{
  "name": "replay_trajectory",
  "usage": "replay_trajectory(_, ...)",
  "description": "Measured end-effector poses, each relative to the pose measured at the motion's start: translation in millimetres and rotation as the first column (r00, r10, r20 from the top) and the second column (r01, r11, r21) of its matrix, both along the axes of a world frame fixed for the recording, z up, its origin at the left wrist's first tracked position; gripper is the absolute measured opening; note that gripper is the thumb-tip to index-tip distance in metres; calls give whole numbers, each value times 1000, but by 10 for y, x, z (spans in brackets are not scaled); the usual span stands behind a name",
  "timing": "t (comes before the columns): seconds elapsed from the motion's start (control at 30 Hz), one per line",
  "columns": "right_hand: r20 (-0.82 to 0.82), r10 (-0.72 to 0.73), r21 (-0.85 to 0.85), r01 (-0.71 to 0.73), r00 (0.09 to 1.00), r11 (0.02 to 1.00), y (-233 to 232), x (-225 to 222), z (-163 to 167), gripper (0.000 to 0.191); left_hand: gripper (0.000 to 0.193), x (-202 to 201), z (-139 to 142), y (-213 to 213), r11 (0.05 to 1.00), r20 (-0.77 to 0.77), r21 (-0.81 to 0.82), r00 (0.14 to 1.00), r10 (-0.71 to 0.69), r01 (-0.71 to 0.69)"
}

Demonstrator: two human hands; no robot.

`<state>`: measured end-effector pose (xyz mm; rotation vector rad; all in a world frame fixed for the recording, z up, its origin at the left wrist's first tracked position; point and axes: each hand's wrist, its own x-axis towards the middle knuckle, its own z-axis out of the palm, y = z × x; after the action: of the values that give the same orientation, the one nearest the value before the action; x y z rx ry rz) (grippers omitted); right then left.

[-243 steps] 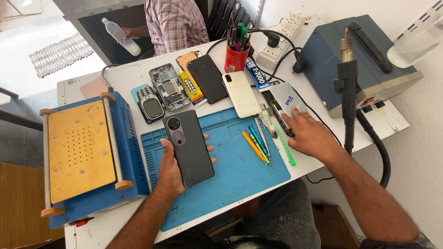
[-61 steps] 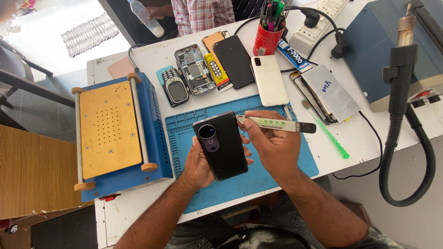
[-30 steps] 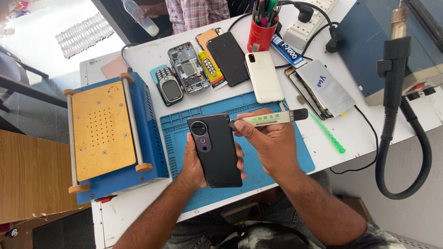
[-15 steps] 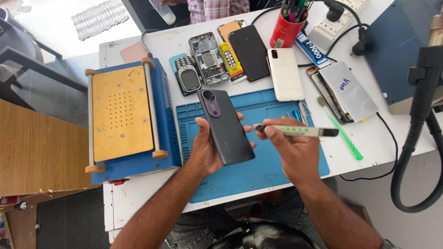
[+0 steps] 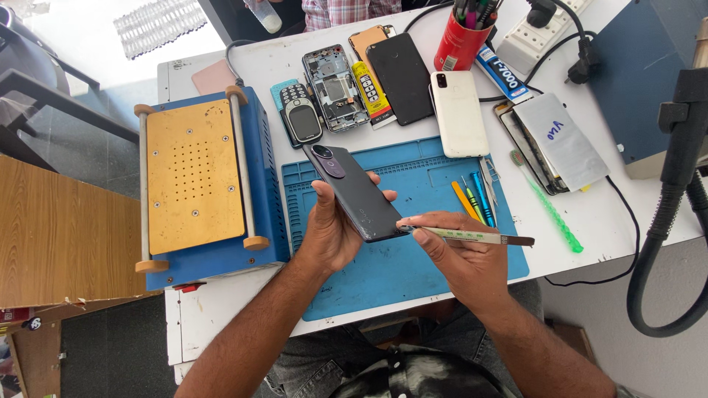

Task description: The person disassembles a smartphone at a repair bench. They remove the back cover and battery from one phone, set it aside, then hold another phone and use a blade-like tool to pry and scrape along the edges of the device, working around its sides.

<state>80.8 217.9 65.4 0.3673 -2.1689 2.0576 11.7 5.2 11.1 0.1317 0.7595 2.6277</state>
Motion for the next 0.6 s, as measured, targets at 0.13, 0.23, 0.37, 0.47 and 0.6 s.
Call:
replay_trajectory(0.13,45,-16,4,16,999,1000,-3,4,-18,20,82,6,-7,-3,1000,-10,4,1000,-17,17)
replay_trajectory(0.23,35,-1,-8,1,999,1000,2,21,-31,20,84,16,4,-8,999,-6,-5,999,-47,47)
replay_trajectory(0.37,-48,34,26,-33,998,999,27,35,-15,18,83,33,60,-31,979,-108,110,982,-157,169)
replay_trajectory(0.47,-77,54,-44,-58,996,997,63,11,28,18,77,55,112,-25,946,-211,106,936,-281,308)
replay_trajectory(0.6,-59,-34,-127,27,998,992,123,-102,123,18,76,127,164,24,912,-154,29,903,-400,409)
